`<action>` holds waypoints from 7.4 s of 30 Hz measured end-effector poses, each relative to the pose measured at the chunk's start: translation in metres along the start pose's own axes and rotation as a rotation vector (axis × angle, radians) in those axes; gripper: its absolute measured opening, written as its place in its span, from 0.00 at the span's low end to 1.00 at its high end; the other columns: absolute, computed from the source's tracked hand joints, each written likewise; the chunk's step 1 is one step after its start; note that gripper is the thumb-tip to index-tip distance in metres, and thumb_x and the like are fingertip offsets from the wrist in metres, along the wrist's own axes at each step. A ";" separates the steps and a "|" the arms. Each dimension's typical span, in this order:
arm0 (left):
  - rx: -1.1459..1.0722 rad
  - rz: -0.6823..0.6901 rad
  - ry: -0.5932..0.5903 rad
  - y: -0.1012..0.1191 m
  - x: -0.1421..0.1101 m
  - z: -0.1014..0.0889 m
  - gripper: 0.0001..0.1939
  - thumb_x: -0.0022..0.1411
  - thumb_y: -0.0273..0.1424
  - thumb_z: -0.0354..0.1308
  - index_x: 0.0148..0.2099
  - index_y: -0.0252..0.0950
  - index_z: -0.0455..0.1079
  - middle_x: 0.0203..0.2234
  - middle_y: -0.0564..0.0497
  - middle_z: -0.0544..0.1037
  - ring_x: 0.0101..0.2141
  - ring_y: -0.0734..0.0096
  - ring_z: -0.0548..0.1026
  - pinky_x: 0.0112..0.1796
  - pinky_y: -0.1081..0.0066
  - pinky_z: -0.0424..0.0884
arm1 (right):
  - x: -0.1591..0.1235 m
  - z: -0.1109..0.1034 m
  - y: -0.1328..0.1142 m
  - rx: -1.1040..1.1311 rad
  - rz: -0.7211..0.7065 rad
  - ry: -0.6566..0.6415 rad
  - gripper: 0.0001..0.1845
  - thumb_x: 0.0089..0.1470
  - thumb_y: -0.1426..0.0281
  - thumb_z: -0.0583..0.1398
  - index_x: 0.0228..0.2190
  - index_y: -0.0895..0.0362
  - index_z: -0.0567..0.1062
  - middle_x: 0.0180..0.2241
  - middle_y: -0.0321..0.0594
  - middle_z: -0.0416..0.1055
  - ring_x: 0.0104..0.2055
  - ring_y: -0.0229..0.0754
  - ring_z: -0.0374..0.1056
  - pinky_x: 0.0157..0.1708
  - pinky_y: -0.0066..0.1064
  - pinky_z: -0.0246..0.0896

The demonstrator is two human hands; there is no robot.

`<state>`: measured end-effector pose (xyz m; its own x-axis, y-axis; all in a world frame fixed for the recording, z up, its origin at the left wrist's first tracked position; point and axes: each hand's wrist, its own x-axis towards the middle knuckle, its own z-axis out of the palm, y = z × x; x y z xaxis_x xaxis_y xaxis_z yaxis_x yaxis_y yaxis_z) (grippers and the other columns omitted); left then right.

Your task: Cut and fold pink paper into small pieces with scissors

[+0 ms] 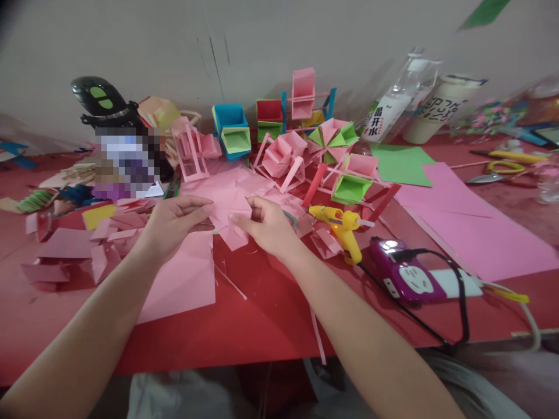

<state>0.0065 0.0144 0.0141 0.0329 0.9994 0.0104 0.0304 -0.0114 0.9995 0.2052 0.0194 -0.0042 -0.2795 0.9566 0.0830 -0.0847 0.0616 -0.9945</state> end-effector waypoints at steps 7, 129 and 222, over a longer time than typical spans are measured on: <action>0.038 0.067 0.030 -0.001 0.000 -0.001 0.13 0.52 0.34 0.72 0.38 0.32 0.79 0.27 0.51 0.81 0.28 0.71 0.80 0.35 0.69 0.82 | -0.001 0.003 -0.004 0.014 0.056 0.025 0.21 0.43 0.58 0.73 0.35 0.54 0.76 0.34 0.38 0.78 0.36 0.43 0.73 0.38 0.35 0.71; -0.206 -0.178 -0.026 0.004 0.002 0.003 0.20 0.46 0.21 0.63 0.44 0.35 0.79 0.32 0.52 0.79 0.28 0.79 0.72 0.30 0.78 0.68 | -0.007 0.003 0.001 -0.533 -0.419 0.037 0.14 0.64 0.63 0.60 0.47 0.53 0.81 0.47 0.42 0.78 0.45 0.42 0.73 0.35 0.31 0.69; 0.261 0.354 -0.128 -0.003 -0.005 0.017 0.09 0.65 0.33 0.60 0.43 0.41 0.81 0.40 0.48 0.84 0.42 0.62 0.79 0.47 0.66 0.73 | 0.000 0.000 -0.003 -0.317 -0.201 0.121 0.18 0.53 0.53 0.67 0.29 0.56 0.77 0.27 0.36 0.73 0.30 0.38 0.68 0.30 0.30 0.63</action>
<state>0.0229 0.0087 0.0104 0.2096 0.9205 0.3297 0.2448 -0.3759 0.8938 0.2060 0.0190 -0.0011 -0.1711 0.9420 0.2886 0.1790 0.3177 -0.9311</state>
